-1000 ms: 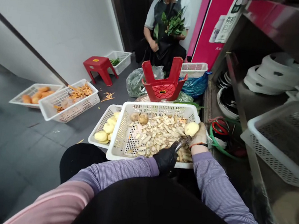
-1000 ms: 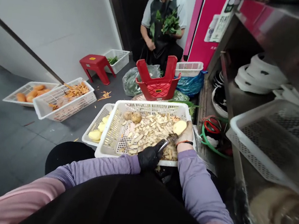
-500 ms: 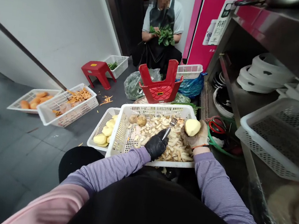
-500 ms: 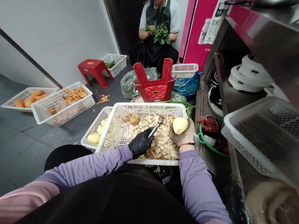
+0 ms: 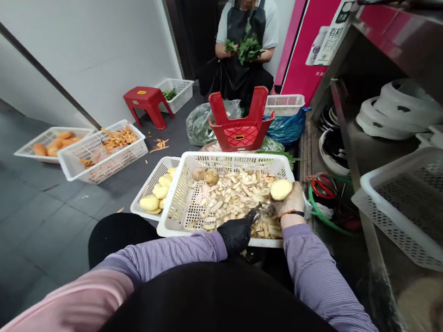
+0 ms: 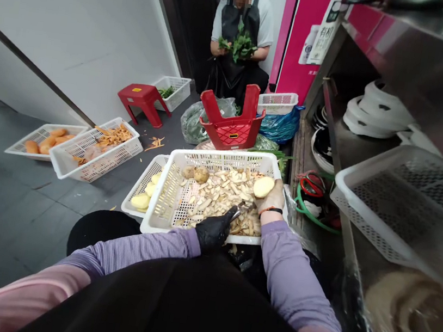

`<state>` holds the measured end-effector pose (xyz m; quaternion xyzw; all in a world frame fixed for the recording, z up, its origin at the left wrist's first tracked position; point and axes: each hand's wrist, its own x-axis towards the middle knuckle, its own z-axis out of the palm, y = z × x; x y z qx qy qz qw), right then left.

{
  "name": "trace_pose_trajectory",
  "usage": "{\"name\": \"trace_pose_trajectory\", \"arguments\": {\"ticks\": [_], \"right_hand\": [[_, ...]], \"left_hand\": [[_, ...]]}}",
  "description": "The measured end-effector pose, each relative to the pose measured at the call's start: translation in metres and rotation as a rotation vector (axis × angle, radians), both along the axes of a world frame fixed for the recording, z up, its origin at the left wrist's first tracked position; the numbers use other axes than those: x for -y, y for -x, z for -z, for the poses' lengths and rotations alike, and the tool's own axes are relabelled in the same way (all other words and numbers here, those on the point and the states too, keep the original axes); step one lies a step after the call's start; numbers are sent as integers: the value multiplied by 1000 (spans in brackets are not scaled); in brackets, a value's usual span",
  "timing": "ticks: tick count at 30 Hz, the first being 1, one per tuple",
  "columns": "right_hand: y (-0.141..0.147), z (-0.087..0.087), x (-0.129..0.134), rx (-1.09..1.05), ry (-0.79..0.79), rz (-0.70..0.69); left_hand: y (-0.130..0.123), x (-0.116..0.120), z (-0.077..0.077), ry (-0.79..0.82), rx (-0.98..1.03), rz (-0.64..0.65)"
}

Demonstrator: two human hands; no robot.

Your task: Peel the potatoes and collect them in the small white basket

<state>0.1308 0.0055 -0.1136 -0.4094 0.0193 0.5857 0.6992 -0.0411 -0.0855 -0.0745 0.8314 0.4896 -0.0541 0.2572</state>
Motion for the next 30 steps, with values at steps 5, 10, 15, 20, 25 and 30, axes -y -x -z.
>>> {"name": "trace_pose_trajectory", "arguments": {"ticks": [5,10,15,20,25,30], "right_hand": [[-8,-19,13,-233,21,-134],[14,-22,28,-219,-113,-310],[19,-23,27,-115,-86,-302],[5,-26,17,-96,-59,-172],[-1,-31,14,-84,-89,-147],[5,-22,10,-153,-25,-79]], "left_hand": [[11,-24,-6,-82,227,-267],[6,-46,-17,-93,387,-203],[7,-57,-34,-98,382,-68],[9,-20,-23,-14,138,-53],[9,-14,-21,-18,185,-124],[-10,-35,-27,-121,164,-117]]}}
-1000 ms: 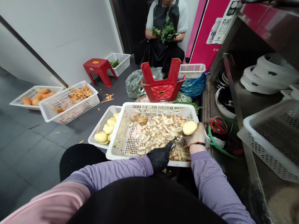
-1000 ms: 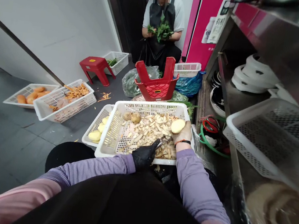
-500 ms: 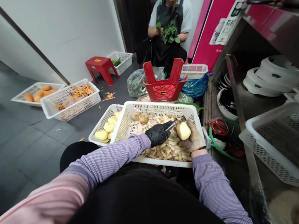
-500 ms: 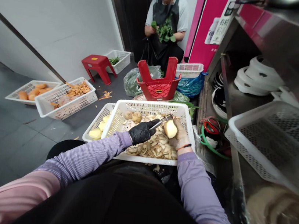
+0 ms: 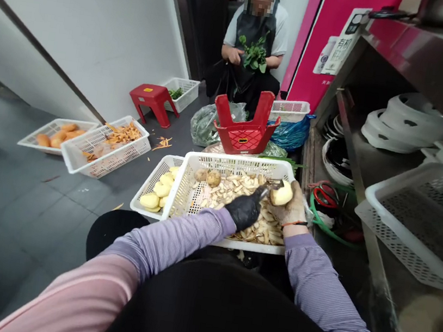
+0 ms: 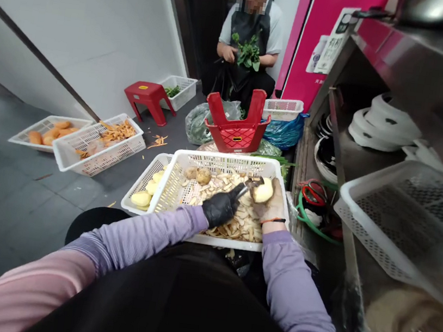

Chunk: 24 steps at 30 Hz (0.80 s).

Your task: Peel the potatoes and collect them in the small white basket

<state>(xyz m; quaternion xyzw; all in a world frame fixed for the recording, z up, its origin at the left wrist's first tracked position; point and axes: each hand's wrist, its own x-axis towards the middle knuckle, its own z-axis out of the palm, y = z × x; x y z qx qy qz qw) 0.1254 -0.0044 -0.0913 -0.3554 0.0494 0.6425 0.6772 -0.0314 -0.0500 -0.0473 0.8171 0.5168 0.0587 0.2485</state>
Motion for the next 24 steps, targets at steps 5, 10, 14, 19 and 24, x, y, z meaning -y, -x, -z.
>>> {"name": "trace_pose_trajectory", "arguments": {"ticks": [5,10,14,19,24], "right_hand": [[-13,11,-6,-5,54,58],[-17,3,-1,-83,27,-13],[-8,-4,5,-89,-40,-57],[-4,-6,11,-88,-99,-146],[8,-3,9,8,-32,-143]], "left_hand": [[-5,31,29,99,-7,62],[-1,11,8,43,138,-95],[3,-16,-13,-4,210,-124],[10,-23,-24,-12,153,-41],[6,-9,-18,-10,-54,44]]}}
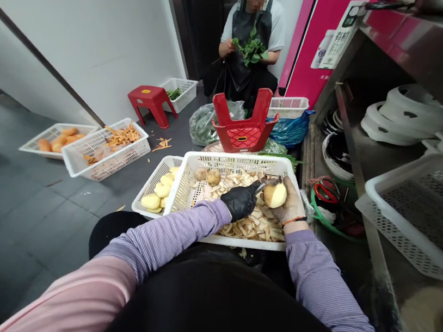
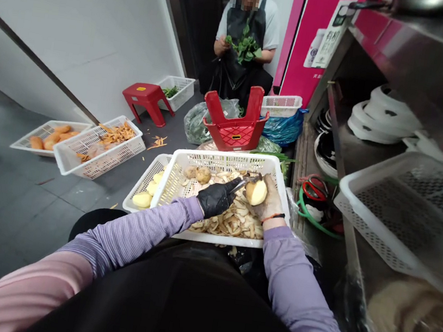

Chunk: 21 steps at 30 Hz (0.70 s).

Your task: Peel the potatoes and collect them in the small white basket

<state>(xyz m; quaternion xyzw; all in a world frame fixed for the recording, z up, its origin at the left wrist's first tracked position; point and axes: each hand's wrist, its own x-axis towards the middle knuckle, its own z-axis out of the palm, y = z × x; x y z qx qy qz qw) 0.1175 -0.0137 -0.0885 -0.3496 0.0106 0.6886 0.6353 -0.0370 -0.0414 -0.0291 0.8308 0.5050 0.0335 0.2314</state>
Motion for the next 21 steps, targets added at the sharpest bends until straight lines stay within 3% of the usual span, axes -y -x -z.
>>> {"name": "trace_pose_trajectory", "arguments": {"ticks": [4,8,12,15,18,21], "right_hand": [[9,4,-3,25,4,-50],[5,5,-6,121,50,-60],[1,6,-6,130,38,11],[1,10,-7,55,2,-27],[-8,15,-11,-2,94,-11],[-20,18,-16,18,104,96]], "left_hand": [[-3,17,15,-8,-33,-45],[-2,7,7,23,-21,-140],[-3,1,-1,7,-39,-75],[-2,24,14,34,-77,-46],[3,45,29,114,-103,57],[5,35,28,133,-104,36]]}}
